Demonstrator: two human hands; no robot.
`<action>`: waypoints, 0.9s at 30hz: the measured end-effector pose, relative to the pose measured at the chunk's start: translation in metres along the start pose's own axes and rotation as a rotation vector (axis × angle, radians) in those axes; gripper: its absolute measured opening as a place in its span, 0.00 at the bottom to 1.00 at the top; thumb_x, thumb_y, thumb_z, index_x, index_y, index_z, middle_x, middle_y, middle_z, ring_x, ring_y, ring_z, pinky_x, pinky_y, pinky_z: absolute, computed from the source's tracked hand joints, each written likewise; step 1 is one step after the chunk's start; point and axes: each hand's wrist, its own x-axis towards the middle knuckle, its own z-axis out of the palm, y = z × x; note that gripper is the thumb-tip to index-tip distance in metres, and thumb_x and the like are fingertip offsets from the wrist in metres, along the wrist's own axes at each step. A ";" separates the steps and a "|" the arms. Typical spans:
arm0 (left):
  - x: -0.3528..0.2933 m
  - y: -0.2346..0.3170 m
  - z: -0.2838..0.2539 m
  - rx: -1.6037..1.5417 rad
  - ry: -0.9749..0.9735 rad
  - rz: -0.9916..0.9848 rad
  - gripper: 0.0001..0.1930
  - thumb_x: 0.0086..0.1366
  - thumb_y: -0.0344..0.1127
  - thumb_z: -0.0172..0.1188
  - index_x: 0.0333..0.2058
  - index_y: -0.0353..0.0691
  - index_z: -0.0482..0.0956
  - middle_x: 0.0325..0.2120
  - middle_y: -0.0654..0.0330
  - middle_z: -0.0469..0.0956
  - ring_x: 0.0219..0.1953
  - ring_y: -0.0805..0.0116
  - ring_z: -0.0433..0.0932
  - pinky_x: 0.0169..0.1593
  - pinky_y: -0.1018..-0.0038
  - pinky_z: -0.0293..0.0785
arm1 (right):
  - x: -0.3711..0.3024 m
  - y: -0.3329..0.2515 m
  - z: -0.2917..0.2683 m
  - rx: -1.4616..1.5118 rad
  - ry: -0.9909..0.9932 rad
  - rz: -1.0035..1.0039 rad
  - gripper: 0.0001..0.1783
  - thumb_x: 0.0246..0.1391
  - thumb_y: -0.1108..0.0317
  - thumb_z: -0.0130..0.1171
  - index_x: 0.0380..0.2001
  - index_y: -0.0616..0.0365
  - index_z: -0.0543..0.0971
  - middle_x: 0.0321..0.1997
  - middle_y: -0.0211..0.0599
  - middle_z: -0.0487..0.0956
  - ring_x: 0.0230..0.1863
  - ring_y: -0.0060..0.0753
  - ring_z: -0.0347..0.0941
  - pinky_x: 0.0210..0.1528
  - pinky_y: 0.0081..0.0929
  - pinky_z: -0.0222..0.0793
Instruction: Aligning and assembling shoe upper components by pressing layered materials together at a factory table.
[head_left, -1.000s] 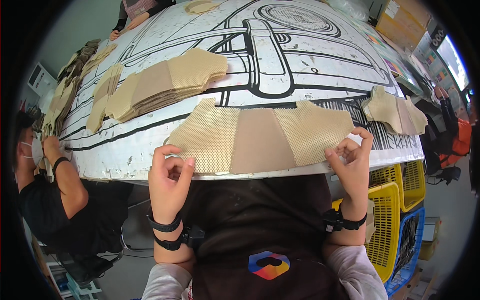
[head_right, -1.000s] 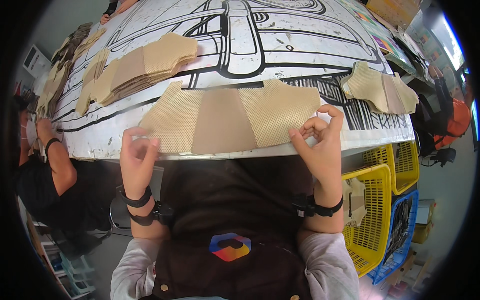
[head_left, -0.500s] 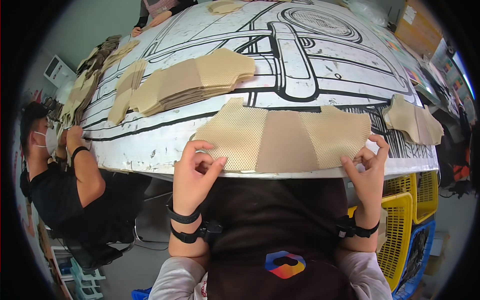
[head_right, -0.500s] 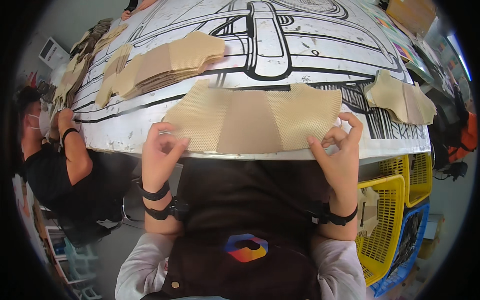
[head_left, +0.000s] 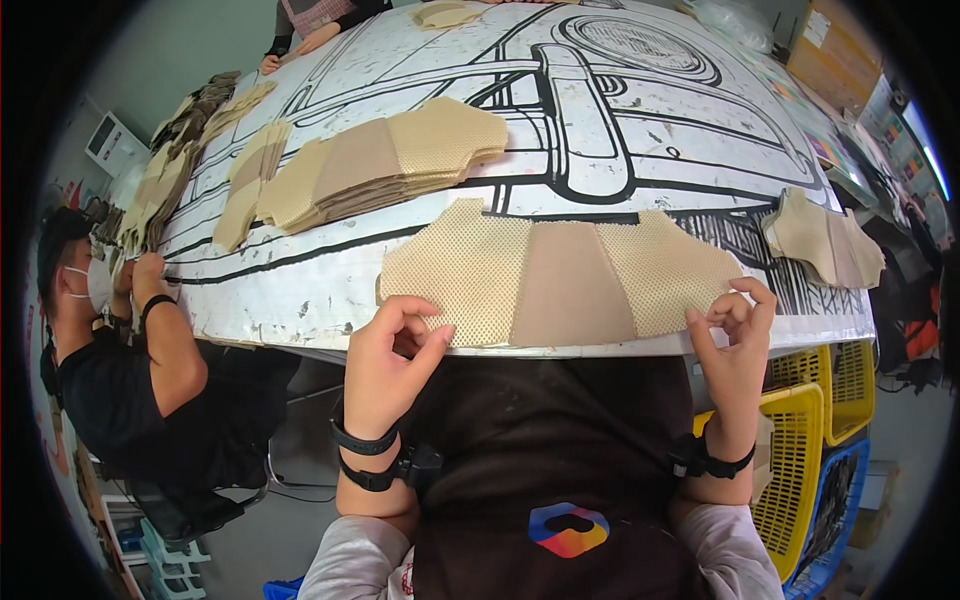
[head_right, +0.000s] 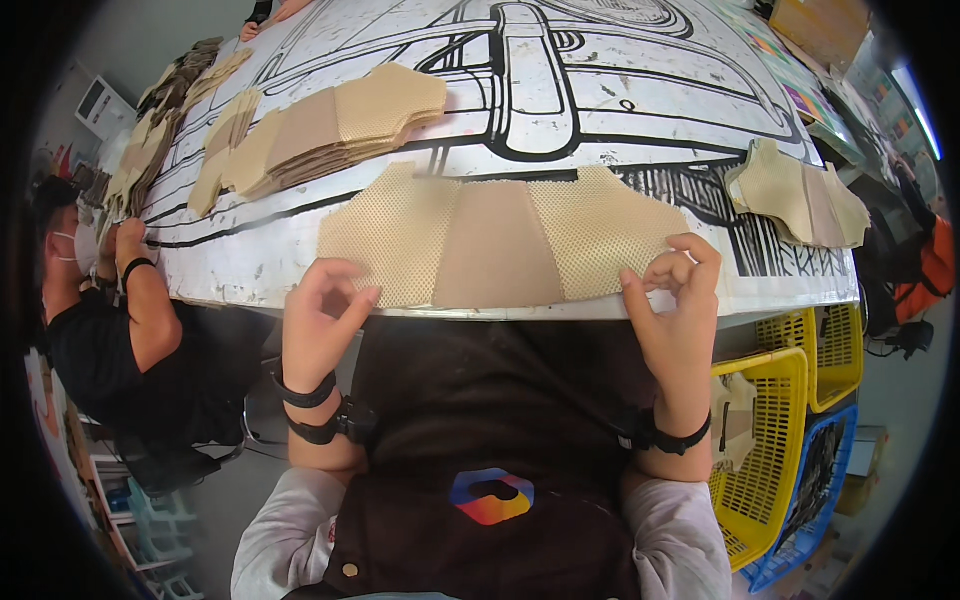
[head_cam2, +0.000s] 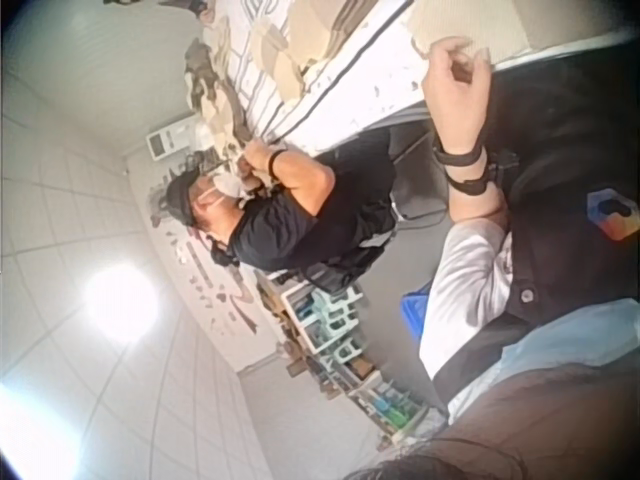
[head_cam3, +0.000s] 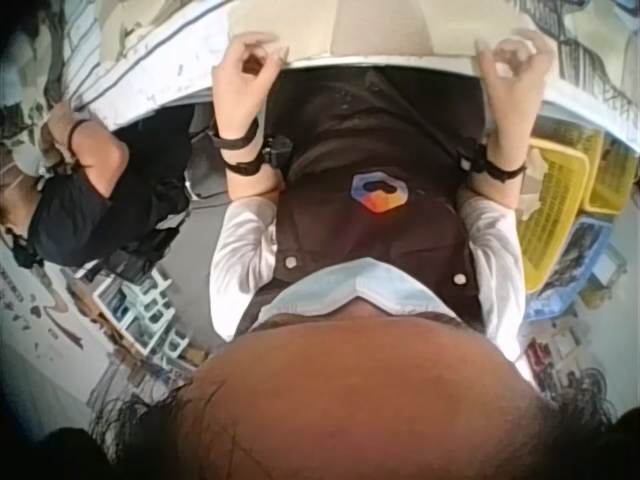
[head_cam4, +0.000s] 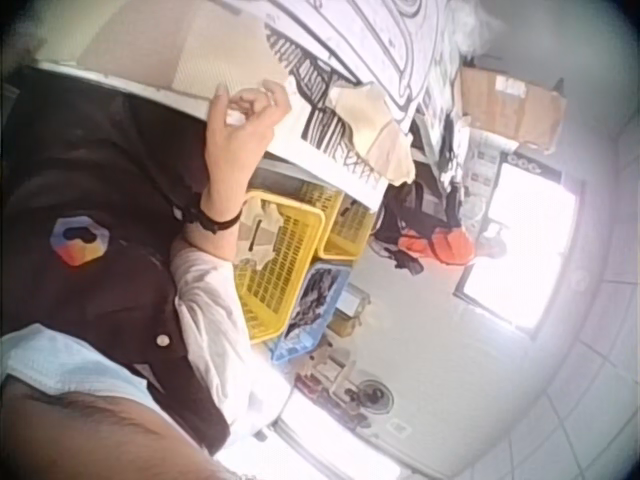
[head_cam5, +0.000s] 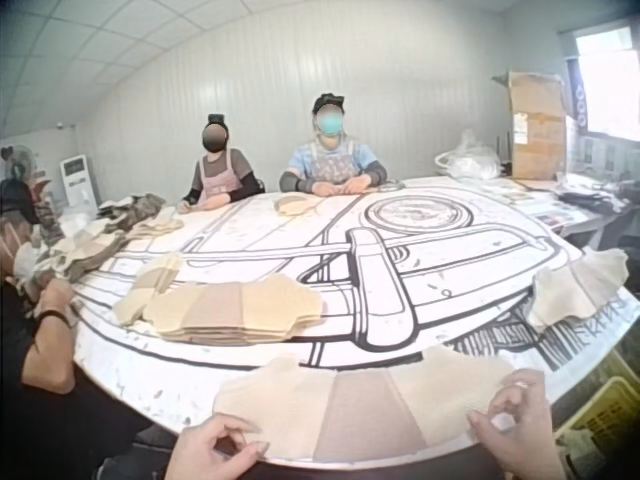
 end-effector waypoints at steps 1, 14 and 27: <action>-0.001 0.000 0.000 0.022 0.000 -0.005 0.11 0.54 0.28 0.64 0.34 0.37 0.72 0.18 0.70 0.71 0.23 0.84 0.68 0.28 0.86 0.62 | 0.000 0.002 0.001 0.000 -0.009 0.006 0.27 0.43 0.79 0.62 0.46 0.61 0.62 0.23 0.30 0.70 0.27 0.20 0.67 0.36 0.17 0.63; -0.003 -0.004 0.008 0.055 0.044 0.045 0.13 0.53 0.28 0.65 0.37 0.37 0.73 0.18 0.68 0.70 0.19 0.82 0.65 0.24 0.85 0.61 | 0.003 0.001 0.000 -0.101 -0.012 -0.020 0.23 0.45 0.76 0.62 0.45 0.62 0.65 0.22 0.31 0.70 0.26 0.22 0.68 0.34 0.17 0.64; 0.001 -0.014 0.010 -0.011 0.136 0.019 0.11 0.53 0.27 0.65 0.35 0.37 0.75 0.21 0.69 0.68 0.22 0.82 0.67 0.27 0.85 0.64 | 0.002 -0.001 -0.005 0.015 -0.148 0.058 0.22 0.45 0.76 0.63 0.43 0.59 0.67 0.18 0.31 0.72 0.22 0.20 0.68 0.29 0.17 0.64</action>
